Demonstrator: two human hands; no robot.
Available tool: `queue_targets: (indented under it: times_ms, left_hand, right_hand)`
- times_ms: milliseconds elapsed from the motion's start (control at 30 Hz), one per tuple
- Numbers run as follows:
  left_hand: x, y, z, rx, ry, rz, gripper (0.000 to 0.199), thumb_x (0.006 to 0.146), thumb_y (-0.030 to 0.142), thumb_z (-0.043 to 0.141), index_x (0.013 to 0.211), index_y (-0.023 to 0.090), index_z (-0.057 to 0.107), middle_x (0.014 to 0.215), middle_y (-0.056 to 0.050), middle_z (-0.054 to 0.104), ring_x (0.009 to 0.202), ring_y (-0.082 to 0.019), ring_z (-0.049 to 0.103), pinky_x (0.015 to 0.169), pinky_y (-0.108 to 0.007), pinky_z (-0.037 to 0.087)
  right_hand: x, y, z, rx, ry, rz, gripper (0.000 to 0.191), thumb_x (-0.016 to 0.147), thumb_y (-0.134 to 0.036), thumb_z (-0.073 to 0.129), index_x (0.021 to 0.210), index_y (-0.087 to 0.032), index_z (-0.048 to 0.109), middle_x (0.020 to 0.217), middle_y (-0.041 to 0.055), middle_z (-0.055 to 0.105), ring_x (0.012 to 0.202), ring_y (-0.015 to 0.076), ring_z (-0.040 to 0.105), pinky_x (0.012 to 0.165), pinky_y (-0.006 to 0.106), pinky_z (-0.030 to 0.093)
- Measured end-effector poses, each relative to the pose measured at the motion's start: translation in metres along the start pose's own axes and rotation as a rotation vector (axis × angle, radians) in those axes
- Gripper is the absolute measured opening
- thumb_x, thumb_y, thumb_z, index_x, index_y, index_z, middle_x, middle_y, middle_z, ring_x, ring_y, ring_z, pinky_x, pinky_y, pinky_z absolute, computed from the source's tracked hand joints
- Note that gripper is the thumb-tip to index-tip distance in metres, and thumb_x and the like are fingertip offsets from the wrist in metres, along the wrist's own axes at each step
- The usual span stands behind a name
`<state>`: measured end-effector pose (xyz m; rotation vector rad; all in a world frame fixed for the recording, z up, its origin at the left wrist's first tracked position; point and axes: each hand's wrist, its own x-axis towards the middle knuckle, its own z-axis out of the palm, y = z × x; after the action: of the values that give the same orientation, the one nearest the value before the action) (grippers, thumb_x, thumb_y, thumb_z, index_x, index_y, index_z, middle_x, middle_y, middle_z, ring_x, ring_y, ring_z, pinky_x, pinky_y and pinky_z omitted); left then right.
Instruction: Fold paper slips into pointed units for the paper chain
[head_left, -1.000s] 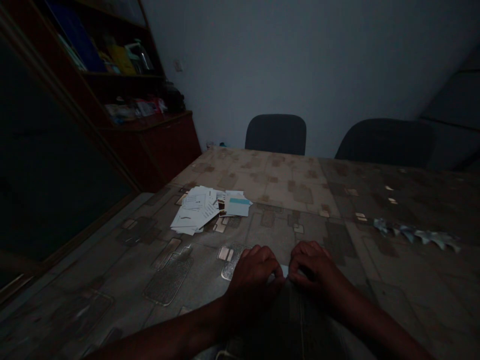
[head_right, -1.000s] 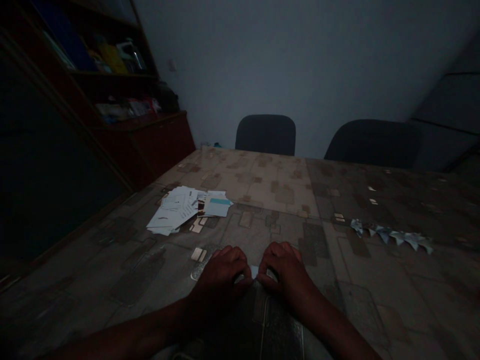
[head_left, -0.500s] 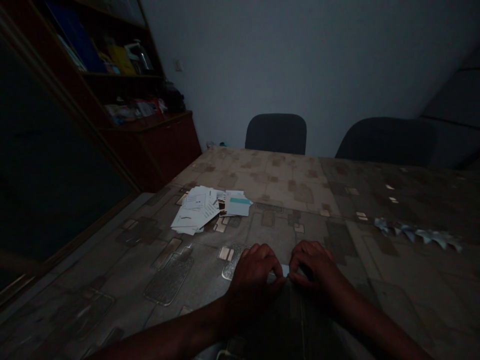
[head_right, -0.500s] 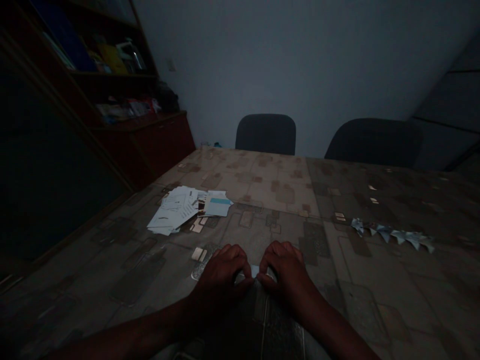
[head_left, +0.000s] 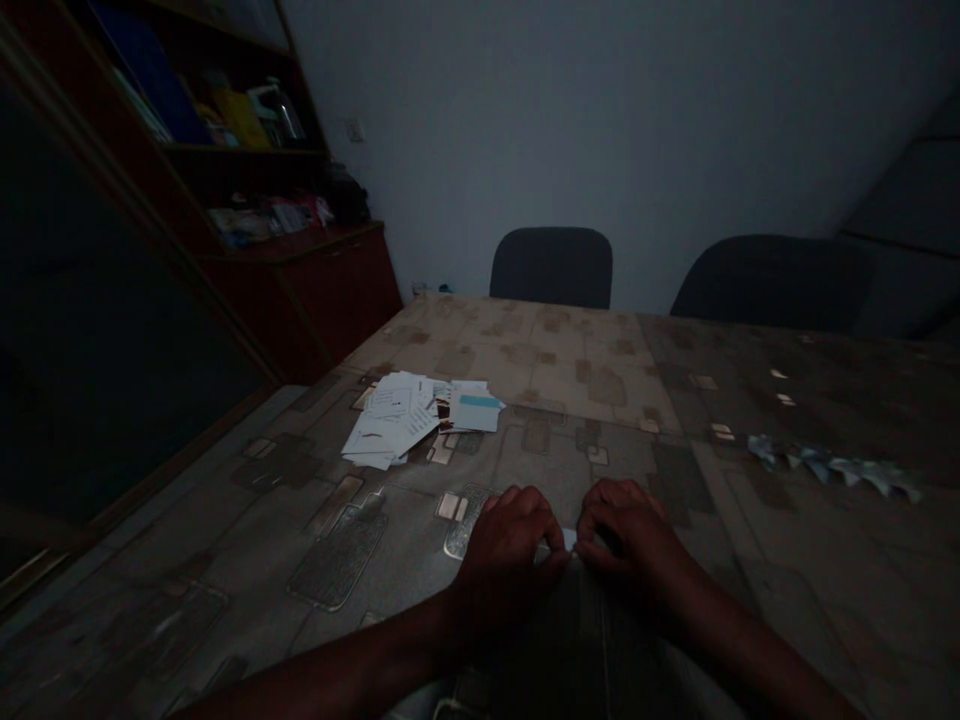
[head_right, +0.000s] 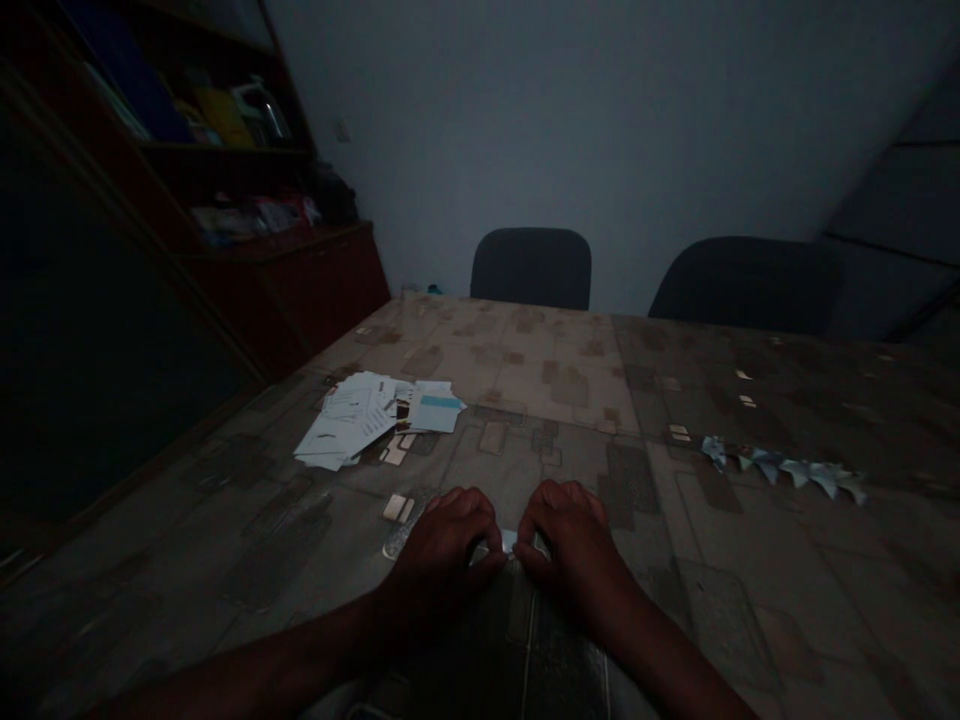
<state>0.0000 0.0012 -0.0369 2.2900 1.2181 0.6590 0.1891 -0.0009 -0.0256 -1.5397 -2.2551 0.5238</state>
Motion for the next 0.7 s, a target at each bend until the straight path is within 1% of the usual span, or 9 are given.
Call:
queue_targets:
  times_ms: [100, 333, 533, 600, 700]
  left_hand:
    - [-0.0005, -0.0008, 0.0003, 0.009, 0.009, 0.007, 0.007, 0.080, 0.018, 0.068, 0.078, 0.018, 0.061, 0.085, -0.001, 0.059, 0.084, -0.019, 0.052, 0.075, -0.032, 0.034]
    - [-0.0023, -0.0037, 0.0016, 0.008, 0.010, 0.033, 0.009, 0.083, 0.024, 0.067, 0.080, 0.018, 0.060, 0.087, -0.001, 0.059, 0.085, -0.019, 0.051, 0.075, -0.031, 0.033]
    - [-0.0025, 0.0018, -0.0032, 0.020, -0.020, 0.030, 0.009, 0.084, 0.024, 0.068, 0.083, 0.019, 0.060, 0.089, 0.000, 0.060, 0.087, -0.019, 0.051, 0.075, -0.031, 0.033]
    - [-0.0032, 0.0020, -0.0043, 0.033, -0.013, 0.061, 0.007, 0.086, 0.025, 0.066, 0.085, 0.020, 0.060, 0.090, 0.000, 0.061, 0.087, -0.018, 0.052, 0.076, -0.031, 0.033]
    - [-0.0063, -0.0033, -0.0044, 0.127, -0.018, 0.201, 0.005, 0.091, 0.022, 0.059, 0.088, 0.021, 0.061, 0.088, 0.000, 0.061, 0.083, -0.016, 0.052, 0.073, -0.030, 0.033]
  right_hand:
    - [0.0005, -0.0019, -0.0011, -0.010, -0.027, 0.012, 0.012, 0.073, -0.010, 0.067, 0.072, -0.021, 0.065, 0.081, 0.0014, 0.061, 0.085, 0.0215, 0.053, 0.077, 0.034, 0.035]
    - [-0.0018, -0.0008, 0.0009, -0.018, -0.026, 0.023, 0.012, 0.076, -0.010, 0.064, 0.075, -0.022, 0.063, 0.084, 0.0013, 0.061, 0.087, 0.0217, 0.052, 0.078, 0.035, 0.034]
    - [-0.0055, 0.0015, 0.0029, 0.015, -0.021, 0.025, 0.011, 0.079, -0.017, 0.066, 0.085, -0.023, 0.058, 0.091, 0.0017, 0.060, 0.092, 0.0235, 0.051, 0.081, 0.036, 0.035]
    - [-0.0057, 0.0012, 0.0030, 0.009, -0.020, 0.030, 0.011, 0.080, -0.017, 0.065, 0.085, -0.023, 0.058, 0.092, 0.0019, 0.060, 0.093, 0.0238, 0.050, 0.081, 0.036, 0.035]
    - [-0.0051, -0.0002, 0.0025, -0.012, -0.026, 0.047, 0.014, 0.077, -0.013, 0.064, 0.084, -0.023, 0.057, 0.093, 0.0020, 0.061, 0.093, 0.0240, 0.051, 0.080, 0.036, 0.035]
